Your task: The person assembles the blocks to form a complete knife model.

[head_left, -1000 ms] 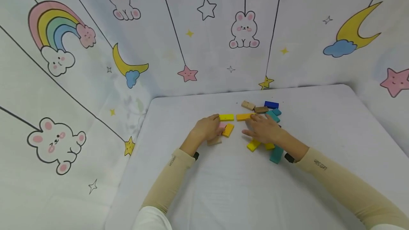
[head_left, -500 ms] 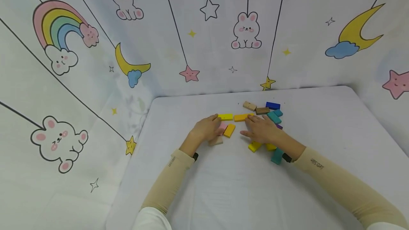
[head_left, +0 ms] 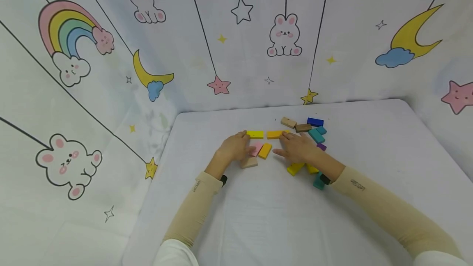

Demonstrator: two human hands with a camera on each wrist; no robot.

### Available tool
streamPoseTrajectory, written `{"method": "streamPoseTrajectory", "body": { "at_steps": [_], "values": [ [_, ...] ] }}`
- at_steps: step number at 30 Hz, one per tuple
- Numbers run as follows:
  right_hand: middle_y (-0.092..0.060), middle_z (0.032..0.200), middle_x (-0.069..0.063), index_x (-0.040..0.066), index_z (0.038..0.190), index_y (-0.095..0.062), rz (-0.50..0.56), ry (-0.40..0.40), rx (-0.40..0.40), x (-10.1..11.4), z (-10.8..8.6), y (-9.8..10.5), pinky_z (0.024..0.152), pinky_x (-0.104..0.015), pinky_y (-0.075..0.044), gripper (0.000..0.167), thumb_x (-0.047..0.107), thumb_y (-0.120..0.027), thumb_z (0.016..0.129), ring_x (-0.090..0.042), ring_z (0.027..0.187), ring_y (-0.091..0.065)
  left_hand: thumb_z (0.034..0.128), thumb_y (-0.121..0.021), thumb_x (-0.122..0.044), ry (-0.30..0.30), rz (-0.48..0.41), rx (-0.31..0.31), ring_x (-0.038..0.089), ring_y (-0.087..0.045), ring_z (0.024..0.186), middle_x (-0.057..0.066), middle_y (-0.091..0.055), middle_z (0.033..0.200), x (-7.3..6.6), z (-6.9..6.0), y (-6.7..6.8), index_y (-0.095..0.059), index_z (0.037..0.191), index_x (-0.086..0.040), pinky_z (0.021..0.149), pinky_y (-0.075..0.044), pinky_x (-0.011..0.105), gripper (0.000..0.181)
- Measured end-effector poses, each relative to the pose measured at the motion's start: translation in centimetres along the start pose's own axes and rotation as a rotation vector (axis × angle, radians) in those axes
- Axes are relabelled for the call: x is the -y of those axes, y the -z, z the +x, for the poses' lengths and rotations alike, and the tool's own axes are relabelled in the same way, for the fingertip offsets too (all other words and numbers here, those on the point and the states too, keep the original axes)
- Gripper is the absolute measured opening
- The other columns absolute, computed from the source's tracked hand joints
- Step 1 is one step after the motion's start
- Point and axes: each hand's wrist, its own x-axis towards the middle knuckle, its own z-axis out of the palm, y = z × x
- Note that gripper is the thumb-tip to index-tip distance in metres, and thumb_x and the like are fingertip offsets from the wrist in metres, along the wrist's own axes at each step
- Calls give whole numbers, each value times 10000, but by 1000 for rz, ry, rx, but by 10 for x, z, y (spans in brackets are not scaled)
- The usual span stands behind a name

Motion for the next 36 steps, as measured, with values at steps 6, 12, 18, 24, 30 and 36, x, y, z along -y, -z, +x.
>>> {"method": "streamPoseTrajectory", "body": {
  "at_steps": [6, 12, 18, 24, 30, 36],
  "values": [
    [-367, 1647, -214, 21, 1591, -400, 4, 0, 4, 6, 6, 3, 1212, -720, -197, 790, 605, -463, 1062, -417, 1514, -353, 1079, -471, -558, 5, -9, 12, 271, -329, 1549, 109, -298, 1703, 4, 0, 2, -439, 1585, -97, 1255, -310, 443, 685],
    [-356, 1650, -218, 18, 1595, -391, 16, -7, 12, 9, 11, 5, 1206, -731, -190, 794, 607, -449, 1066, -427, 1516, -342, 1079, -478, -554, 5, -20, 8, 280, -336, 1545, 113, -297, 1703, 7, 1, 3, -441, 1584, -99, 1249, -323, 458, 680],
    [-345, 1658, -211, 20, 1601, -378, -1, -12, 22, 15, 18, 7, 1213, -719, -192, 800, 611, -446, 1066, -422, 1519, -338, 1078, -482, -555, 21, -43, 7, 282, -334, 1546, 103, -289, 1707, 11, 0, 2, -437, 1588, -109, 1246, -327, 466, 679],
    [-335, 1662, -212, 11, 1596, -383, -11, -21, 36, 21, 21, 10, 1216, -715, -190, 790, 603, -430, 1075, -419, 1521, -335, 1076, -472, -569, 31, -46, 15, 268, -309, 1558, 84, -268, 1717, 15, 1, -1, -411, 1606, -129, 1257, -306, 463, 692],
    [-326, 1666, -211, 7, 1595, -379, -16, -24, 38, 23, 22, 10, 1217, -715, -187, 785, 597, -425, 1079, -420, 1519, -337, 1072, -475, -579, 45, -46, 20, 265, -306, 1560, 77, -259, 1721, 15, 1, -1, -410, 1608, -133, 1258, -303, 464, 701],
    [-325, 1668, -202, 6, 1595, -378, -30, -5, 35, 24, 25, 9, 1216, -716, -193, 775, 590, -408, 1087, -411, 1521, -340, 1080, -466, -565, 46, -52, 20, 272, -313, 1557, 81, -263, 1719, 16, -1, 1, -415, 1606, -132, 1257, -306, 464, 684]
  ]
}}
